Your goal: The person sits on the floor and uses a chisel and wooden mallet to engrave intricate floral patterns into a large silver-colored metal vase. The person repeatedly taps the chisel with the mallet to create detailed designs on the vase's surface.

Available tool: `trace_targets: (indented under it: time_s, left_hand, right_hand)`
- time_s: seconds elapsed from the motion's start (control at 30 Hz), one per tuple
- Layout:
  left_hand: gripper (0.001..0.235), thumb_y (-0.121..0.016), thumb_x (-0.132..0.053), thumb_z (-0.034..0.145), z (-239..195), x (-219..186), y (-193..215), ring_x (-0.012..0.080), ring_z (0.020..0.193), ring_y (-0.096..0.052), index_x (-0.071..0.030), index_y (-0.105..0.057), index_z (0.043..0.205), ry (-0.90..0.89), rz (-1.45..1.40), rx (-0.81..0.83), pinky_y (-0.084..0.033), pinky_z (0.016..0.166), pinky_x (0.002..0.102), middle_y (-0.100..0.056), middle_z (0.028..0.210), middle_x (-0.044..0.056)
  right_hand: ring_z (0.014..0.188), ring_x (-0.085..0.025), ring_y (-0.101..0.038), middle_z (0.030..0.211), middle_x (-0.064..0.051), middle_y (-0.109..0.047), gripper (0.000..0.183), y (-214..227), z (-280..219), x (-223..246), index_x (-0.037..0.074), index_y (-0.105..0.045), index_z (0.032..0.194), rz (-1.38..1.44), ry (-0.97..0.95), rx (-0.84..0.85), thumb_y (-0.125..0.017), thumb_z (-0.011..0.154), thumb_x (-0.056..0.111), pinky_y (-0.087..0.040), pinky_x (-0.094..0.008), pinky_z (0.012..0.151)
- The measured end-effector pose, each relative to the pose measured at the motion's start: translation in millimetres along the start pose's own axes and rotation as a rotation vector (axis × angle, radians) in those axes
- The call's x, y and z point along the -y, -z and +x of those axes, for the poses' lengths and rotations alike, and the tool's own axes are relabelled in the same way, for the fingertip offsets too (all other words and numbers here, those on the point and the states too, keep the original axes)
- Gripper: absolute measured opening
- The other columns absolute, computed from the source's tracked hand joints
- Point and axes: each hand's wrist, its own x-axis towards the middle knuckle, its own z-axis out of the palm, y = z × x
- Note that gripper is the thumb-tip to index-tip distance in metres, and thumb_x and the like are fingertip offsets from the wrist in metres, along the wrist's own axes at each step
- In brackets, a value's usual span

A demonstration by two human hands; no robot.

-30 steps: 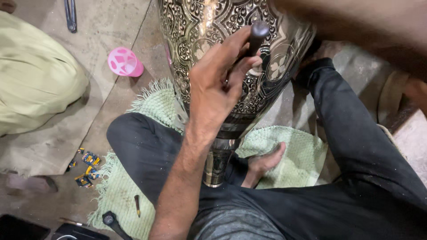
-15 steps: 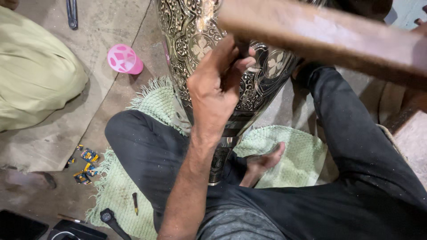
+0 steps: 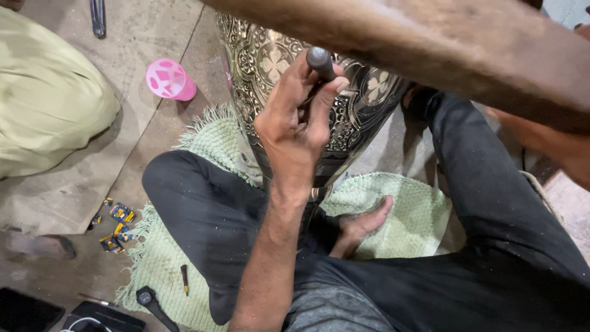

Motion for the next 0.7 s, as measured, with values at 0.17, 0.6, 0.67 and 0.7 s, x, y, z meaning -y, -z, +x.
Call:
trace_targets:
  time_s: [0.17,0.6,0.67,0.7]
  left_hand:
    - [0.019,-0.063,-0.012,0.112,-5,4,-4,0.0125,0.091,-0.078,-0.007,-0.065,0.129,-0.016,0.039,-0.044,-0.068,0.069,0.023,-0.077,0.108,0.011]
    - [0.011,-0.063,-0.009,0.107,-27,4,-11,0.0055,0.060,-0.060,-0.001,-0.069,0.112,0.077,0.101,-0.132,-0.048,0.049,0.021,-0.070,0.084,0.005]
    - [0.009,-0.065,-0.005,0.104,-27,1,-11,0.0049,0.055,-0.057,0.000,-0.070,0.110,0.108,0.103,-0.124,-0.044,0.043,0.020,-0.069,0.080,0.005]
    - [0.008,-0.065,-0.004,0.103,-27,0,-12,0.0048,0.055,-0.059,-0.001,-0.069,0.108,0.066,0.109,-0.121,-0.046,0.044,0.019,-0.070,0.080,0.004]
  right_hand:
    - [0.088,-0.025,-0.069,0.100,-0.022,-0.068,0.047,2,8,13,-0.007,-0.059,0.124,-0.007,0.040,-0.005,-0.079,0.085,0.009,-0.057,-0.036,0.080]
    - [0.083,-0.025,-0.071,0.092,-0.018,-0.067,0.047,39,27,97,-0.004,-0.064,0.116,-0.391,0.298,0.020,-0.081,0.079,0.019,-0.058,-0.035,0.076]
    - [0.080,-0.024,-0.071,0.091,-0.017,-0.067,0.045,40,28,102,-0.004,-0.063,0.116,-0.345,0.242,0.042,-0.078,0.080,0.019,-0.058,-0.035,0.074]
    - [0.076,-0.024,-0.071,0.088,-0.019,-0.067,0.041,41,27,104,-0.007,-0.062,0.114,-0.203,0.184,0.050,-0.076,0.082,0.014,-0.057,-0.035,0.068]
